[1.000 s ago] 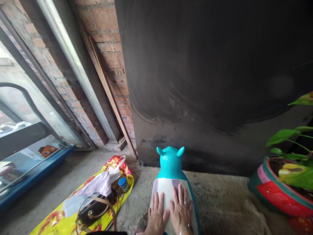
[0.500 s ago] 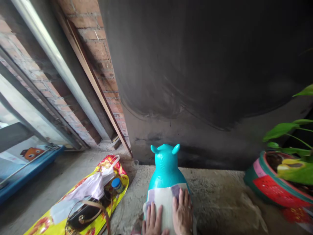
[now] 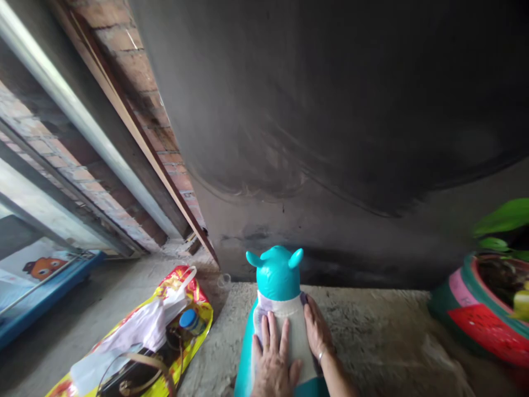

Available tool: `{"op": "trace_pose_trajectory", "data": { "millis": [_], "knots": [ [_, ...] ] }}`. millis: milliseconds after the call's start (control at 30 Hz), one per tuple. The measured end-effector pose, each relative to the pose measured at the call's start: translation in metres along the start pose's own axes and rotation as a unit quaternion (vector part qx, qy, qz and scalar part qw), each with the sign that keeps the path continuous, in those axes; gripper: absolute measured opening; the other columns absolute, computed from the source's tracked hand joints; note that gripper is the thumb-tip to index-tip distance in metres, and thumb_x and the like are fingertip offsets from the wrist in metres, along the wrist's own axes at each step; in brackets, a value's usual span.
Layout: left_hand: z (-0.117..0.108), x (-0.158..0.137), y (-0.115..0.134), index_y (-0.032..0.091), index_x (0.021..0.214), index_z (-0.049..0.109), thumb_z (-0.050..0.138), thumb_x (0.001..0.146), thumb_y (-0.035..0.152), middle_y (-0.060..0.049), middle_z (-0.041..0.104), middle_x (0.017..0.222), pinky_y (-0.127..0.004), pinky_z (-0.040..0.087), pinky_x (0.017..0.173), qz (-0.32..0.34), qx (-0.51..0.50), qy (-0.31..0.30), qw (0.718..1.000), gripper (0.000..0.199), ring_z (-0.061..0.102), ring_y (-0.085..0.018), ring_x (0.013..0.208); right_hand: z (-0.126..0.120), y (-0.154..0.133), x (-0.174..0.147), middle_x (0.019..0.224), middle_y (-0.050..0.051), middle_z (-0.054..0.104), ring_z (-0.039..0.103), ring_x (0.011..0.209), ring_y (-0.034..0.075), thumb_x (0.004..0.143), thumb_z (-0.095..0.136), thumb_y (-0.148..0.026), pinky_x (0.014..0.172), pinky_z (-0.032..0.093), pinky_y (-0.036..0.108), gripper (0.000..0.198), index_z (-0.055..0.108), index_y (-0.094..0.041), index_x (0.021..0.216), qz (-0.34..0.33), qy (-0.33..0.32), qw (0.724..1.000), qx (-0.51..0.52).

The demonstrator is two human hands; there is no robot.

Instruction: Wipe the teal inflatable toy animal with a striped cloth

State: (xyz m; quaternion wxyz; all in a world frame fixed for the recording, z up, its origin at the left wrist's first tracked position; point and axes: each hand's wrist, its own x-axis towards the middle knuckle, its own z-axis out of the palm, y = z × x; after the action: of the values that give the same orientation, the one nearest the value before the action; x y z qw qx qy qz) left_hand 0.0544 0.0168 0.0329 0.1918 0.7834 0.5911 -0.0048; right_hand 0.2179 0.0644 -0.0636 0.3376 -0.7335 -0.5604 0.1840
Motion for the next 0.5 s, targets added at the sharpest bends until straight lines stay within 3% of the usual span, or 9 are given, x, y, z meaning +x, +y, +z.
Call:
{"op": "trace_pose_trajectory", "data": {
  "millis": [167, 300, 400, 500],
  "knots": [
    [-0.01, -0.003, 0.004, 0.026, 0.146, 0.02, 0.055, 0.079, 0.042, -0.014, -0.002, 0.157, -0.068, 0.015, 0.112, -0.005, 0.015, -0.012, 1.0, 0.078, -0.006, -0.039, 0.144, 0.0, 0.003, -0.023, 0.134, 0.013, 0.056, 0.052, 0.124, 0.02, 0.096, 0.004, -0.055, 0.103, 0.046, 0.034, 0.073, 0.052, -0.013, 0.131, 0.031, 0.036, 0.999, -0.003],
    [-0.02, -0.009, 0.007, 0.029, 0.146, 0.022, 0.055, 0.077, 0.039, -0.011, -0.002, 0.157, -0.069, 0.011, 0.112, 0.028, 0.016, -0.028, 0.999, 0.078, -0.007, -0.038, 0.144, -0.014, -0.003, -0.059, 0.119, 0.014, 0.065, 0.058, 0.115, 0.025, 0.091, 0.002, -0.064, 0.094, 0.051, 0.038, 0.082, 0.062, -0.017, 0.12, 0.038, 0.06, 0.997, -0.022],
    [-0.024, -0.018, 0.007, 0.03, 0.145, 0.024, 0.056, 0.075, 0.041, -0.01, 0.0, 0.157, -0.068, 0.009, 0.113, 0.059, 0.009, -0.056, 0.997, 0.078, -0.005, -0.037, 0.144, -0.031, -0.023, -0.089, 0.117, 0.014, 0.065, 0.06, 0.111, 0.028, 0.091, 0.019, -0.069, 0.092, 0.051, 0.045, 0.071, 0.06, -0.02, 0.123, 0.028, 0.07, 0.996, -0.04],
    [-0.024, -0.031, 0.006, 0.032, 0.144, 0.027, 0.059, 0.073, 0.045, -0.01, 0.005, 0.156, -0.067, 0.01, 0.113, 0.085, 0.008, -0.069, 0.994, 0.079, 0.002, -0.036, 0.145, -0.05, -0.057, -0.118, 0.124, 0.008, 0.059, 0.057, 0.112, 0.024, 0.089, 0.048, -0.062, 0.092, 0.051, 0.044, 0.051, 0.054, -0.028, 0.126, -0.02, 0.067, 0.996, -0.055]
  ]
}}
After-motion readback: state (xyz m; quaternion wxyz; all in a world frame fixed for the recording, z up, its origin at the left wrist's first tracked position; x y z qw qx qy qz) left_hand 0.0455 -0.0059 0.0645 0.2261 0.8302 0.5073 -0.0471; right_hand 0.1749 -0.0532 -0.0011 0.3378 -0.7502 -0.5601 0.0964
